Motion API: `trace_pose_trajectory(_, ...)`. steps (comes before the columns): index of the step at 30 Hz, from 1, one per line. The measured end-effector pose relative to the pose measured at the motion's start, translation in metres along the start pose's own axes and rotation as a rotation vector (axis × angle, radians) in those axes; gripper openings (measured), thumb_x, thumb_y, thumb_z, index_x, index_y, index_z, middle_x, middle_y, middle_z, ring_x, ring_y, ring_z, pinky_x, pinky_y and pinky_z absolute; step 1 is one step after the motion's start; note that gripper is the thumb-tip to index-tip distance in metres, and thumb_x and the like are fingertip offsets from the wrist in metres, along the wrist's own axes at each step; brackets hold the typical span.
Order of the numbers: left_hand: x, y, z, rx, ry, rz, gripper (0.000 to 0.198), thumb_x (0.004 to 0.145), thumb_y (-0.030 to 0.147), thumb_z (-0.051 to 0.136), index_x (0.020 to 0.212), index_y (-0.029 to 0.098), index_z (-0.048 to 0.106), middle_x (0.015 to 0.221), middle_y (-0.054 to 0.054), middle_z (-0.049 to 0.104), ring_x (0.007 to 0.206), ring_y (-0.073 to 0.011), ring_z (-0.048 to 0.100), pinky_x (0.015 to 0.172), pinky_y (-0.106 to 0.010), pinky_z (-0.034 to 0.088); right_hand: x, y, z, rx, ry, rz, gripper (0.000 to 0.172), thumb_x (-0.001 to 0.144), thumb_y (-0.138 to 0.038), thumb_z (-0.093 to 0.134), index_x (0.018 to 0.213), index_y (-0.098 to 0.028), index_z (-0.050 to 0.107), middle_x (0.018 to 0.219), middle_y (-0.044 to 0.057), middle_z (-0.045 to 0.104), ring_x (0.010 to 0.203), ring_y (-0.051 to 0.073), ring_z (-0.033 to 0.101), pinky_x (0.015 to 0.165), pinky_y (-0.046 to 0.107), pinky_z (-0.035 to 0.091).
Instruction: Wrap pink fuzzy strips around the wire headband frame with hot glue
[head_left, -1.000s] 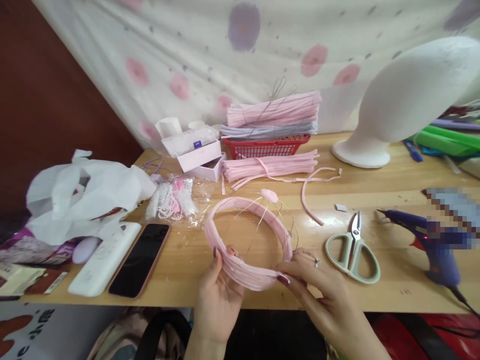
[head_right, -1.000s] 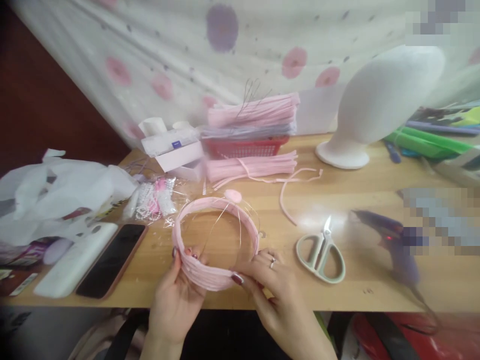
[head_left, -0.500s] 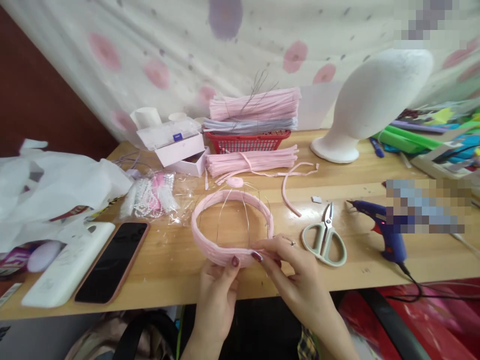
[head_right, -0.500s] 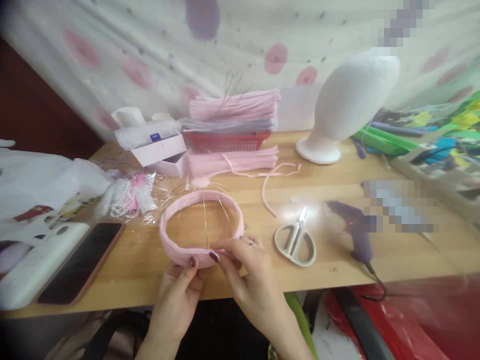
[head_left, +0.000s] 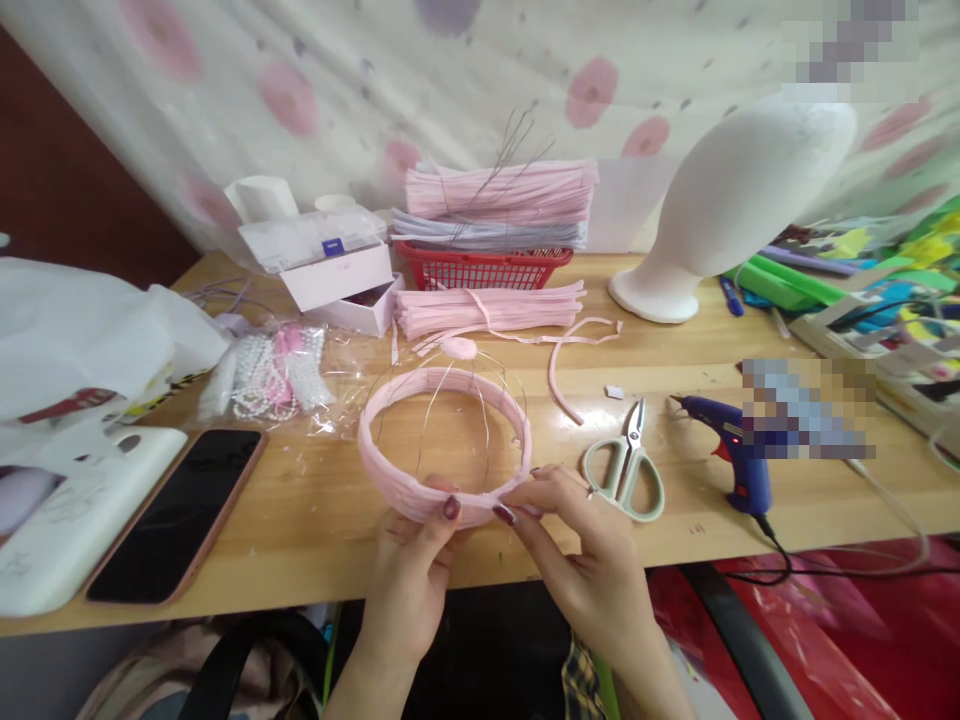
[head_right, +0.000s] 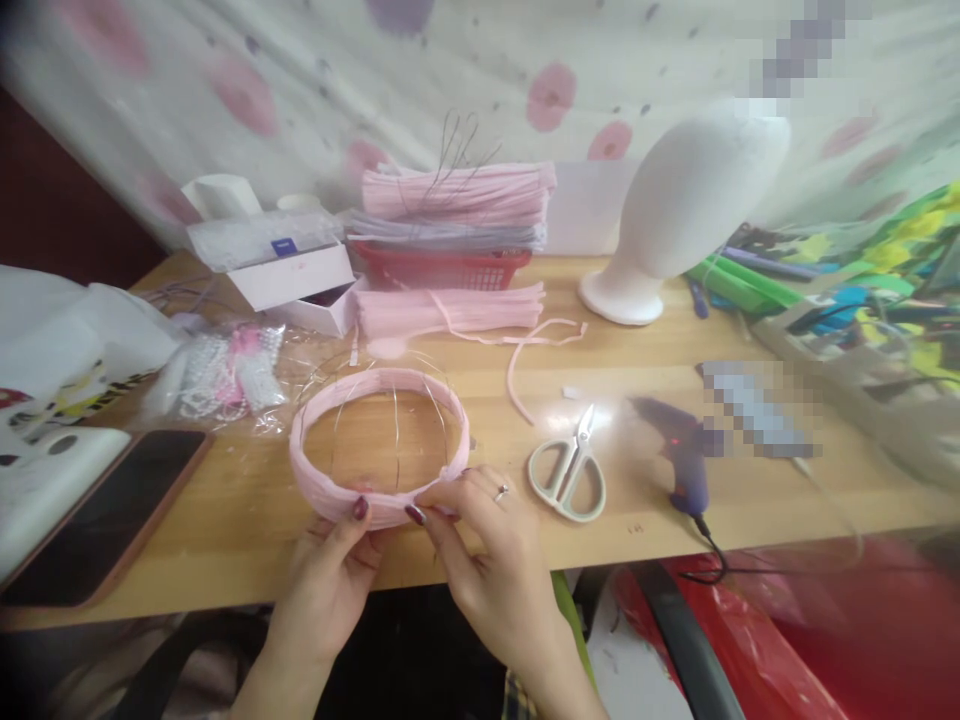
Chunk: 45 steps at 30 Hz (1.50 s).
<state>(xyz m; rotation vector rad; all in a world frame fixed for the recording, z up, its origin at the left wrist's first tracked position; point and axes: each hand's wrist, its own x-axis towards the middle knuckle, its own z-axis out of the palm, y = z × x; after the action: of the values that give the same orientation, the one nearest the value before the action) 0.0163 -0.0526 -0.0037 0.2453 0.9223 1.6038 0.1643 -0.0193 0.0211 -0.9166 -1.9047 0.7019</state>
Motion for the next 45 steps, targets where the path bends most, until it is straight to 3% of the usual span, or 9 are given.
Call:
trace_pose_trajectory(5, 0.001, 0.003, 0.006, -0.015, 0.006, 0.02, 0.024, 0.065, 0.031, 0.094, 0.079, 0.017, 0.08, 0.079, -0.005, 0.079, 0.08, -0.0239, 0.077, 0.078, -0.032, 0.065, 0.006, 0.001, 0.002, 0.039, 0.022, 0.016, 0.015, 0.092, -0.009, 0.063, 0.093, -0.022, 0.07, 0.084, 0.001, 0.07, 0.079, 0.015, 0.068, 0.07, 0.026, 0.053)
trace_pose_trajectory(9, 0.006, 0.007, 0.003, -0.043, 0.056, -0.01, 0.03, 0.059, 0.03, 0.097, 0.08, 0.018, 0.081, 0.074, -0.003, 0.079, 0.069, -0.0171, 0.076, 0.066, -0.02, 0.063, 0.013, 0.002, -0.001, 0.032, 0.064, -0.022, 0.018, 0.092, -0.006, 0.062, 0.096, -0.022, 0.07, 0.085, 0.0, 0.071, 0.078, 0.013, 0.069, 0.07, 0.023, 0.054)
trace_pose_trajectory(13, 0.013, 0.015, 0.003, -0.05, 0.043, -0.006, 0.038, 0.059, 0.026, 0.098, 0.093, 0.02, 0.082, 0.086, -0.001, 0.081, 0.07, -0.012, 0.075, 0.065, -0.014, 0.062, 0.026, 0.001, -0.012, -0.016, 0.092, -0.096, 0.024, 0.094, -0.004, 0.058, 0.102, -0.023, 0.07, 0.088, 0.0, 0.071, 0.08, 0.012, 0.07, 0.071, 0.022, 0.055)
trace_pose_trajectory(16, 0.013, 0.024, 0.015, -0.057, 0.017, 0.029, 0.041, 0.062, 0.027, 0.096, 0.1, 0.022, 0.082, 0.089, 0.0, 0.08, 0.071, -0.0115, 0.075, 0.065, -0.015, 0.063, 0.034, -0.002, -0.02, -0.057, 0.097, -0.13, 0.026, 0.094, -0.004, 0.056, 0.103, -0.024, 0.07, 0.088, 0.0, 0.069, 0.08, 0.012, 0.069, 0.07, 0.023, 0.054)
trace_pose_trajectory(22, 0.005, 0.034, 0.039, -0.07, -0.017, 0.054, 0.04, 0.059, 0.031, 0.097, 0.095, 0.021, 0.083, 0.083, 0.0, 0.079, 0.07, -0.0118, 0.075, 0.061, -0.012, 0.061, 0.037, -0.003, -0.028, -0.128, 0.11, -0.146, 0.025, 0.095, -0.005, 0.056, 0.101, -0.024, 0.07, 0.087, 0.0, 0.067, 0.081, 0.012, 0.066, 0.07, 0.023, 0.051)
trace_pose_trajectory(37, 0.005, 0.038, 0.038, -0.137, -0.002, 0.001, 0.031, 0.051, 0.023, 0.1, 0.075, 0.02, 0.081, 0.07, 0.004, 0.079, 0.064, -0.0107, 0.075, 0.059, -0.013, 0.062, 0.016, -0.011, -0.032, -0.101, 0.098, -0.21, 0.024, 0.091, -0.002, 0.064, 0.104, -0.022, 0.07, 0.088, 0.001, 0.07, 0.081, 0.011, 0.068, 0.071, 0.021, 0.054)
trace_pose_trajectory(42, 0.009, 0.032, 0.028, -0.102, -0.054, -0.076, 0.026, 0.055, 0.024, 0.099, 0.073, 0.021, 0.081, 0.07, 0.002, 0.08, 0.064, -0.0103, 0.074, 0.061, -0.014, 0.062, 0.001, -0.016, -0.039, -0.019, -0.092, -0.155, 0.012, 0.095, -0.014, 0.064, 0.098, -0.022, 0.072, 0.085, 0.002, 0.07, 0.078, 0.013, 0.069, 0.067, 0.022, 0.055)
trace_pose_trajectory(44, 0.008, 0.031, 0.026, -0.086, -0.02, -0.085, 0.028, 0.052, 0.025, 0.1, 0.072, 0.02, 0.081, 0.068, 0.003, 0.078, 0.061, -0.0096, 0.073, 0.06, -0.013, 0.061, -0.011, -0.007, -0.045, -0.07, -0.026, -0.074, 0.009, 0.096, -0.019, 0.065, 0.092, -0.022, 0.072, 0.083, 0.002, 0.07, 0.077, 0.015, 0.069, 0.067, 0.024, 0.055)
trace_pose_trajectory(45, 0.007, 0.031, 0.026, -0.074, -0.001, -0.086, 0.03, 0.05, 0.026, 0.101, 0.072, 0.02, 0.081, 0.068, 0.003, 0.078, 0.061, -0.0092, 0.072, 0.059, -0.012, 0.061, -0.017, 0.0, -0.049, -0.13, 0.102, -0.015, 0.01, 0.096, -0.021, 0.065, 0.088, -0.022, 0.071, 0.08, 0.002, 0.069, 0.075, 0.016, 0.068, 0.067, 0.026, 0.054)
